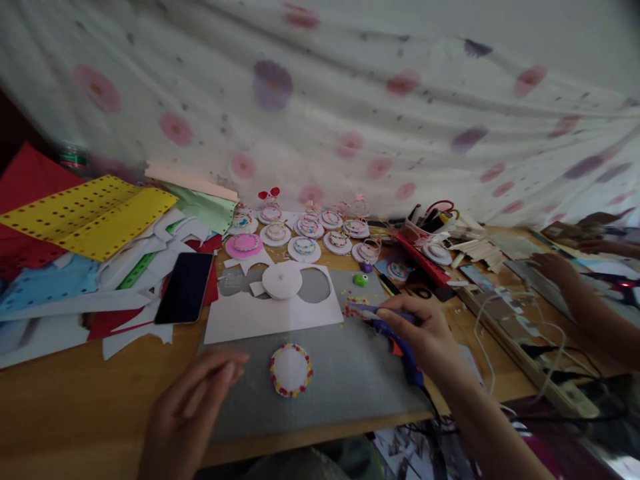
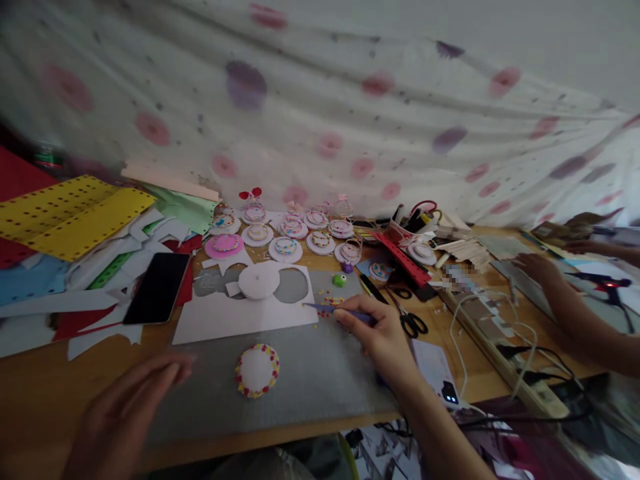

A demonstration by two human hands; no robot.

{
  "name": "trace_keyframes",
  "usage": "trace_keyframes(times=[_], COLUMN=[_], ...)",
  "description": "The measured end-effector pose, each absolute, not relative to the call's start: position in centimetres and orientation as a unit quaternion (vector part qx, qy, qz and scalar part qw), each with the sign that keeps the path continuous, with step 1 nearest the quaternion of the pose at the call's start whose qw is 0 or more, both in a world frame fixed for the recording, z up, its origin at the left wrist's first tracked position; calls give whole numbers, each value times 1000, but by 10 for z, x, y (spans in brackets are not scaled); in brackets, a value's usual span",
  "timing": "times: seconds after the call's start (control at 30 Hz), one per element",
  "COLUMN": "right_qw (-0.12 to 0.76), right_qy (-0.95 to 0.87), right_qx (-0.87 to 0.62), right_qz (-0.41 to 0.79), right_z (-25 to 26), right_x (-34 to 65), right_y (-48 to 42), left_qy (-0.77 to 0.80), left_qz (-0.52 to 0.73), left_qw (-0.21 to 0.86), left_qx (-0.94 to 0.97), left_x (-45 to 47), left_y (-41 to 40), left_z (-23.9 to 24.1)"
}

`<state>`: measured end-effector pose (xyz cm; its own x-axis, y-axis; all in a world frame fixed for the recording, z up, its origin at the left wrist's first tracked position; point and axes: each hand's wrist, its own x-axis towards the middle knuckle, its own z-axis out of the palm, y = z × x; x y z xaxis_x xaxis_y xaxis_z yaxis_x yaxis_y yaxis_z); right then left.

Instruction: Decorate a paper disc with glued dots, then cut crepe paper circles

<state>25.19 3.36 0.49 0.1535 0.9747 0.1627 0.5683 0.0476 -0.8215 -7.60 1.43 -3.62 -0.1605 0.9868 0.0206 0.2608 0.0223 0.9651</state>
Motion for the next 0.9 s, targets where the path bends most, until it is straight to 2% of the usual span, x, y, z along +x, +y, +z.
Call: trace_keyframes(times=[0.17, 0.33, 0.57, 0.9], right_qw=[509, 540, 508, 473], right_qy=[-499, -481, -499, -619], right_qx=[-587, -563, -560, -510], right_qz=[384, 401, 424, 364], right_z=[10, 9, 7, 20], right_x=[218, 204, 189, 188], right_y=[15, 0, -13, -21], left_qy=[472, 427, 444, 465], left_qz=[466, 445, 454, 531], left_qw=[526, 595, 587, 488], left_qx=[533, 516, 502, 514], left_x=[-8, 7, -8, -19], left_y=[30, 23, 8, -14], left_z=[14, 25, 24, 27])
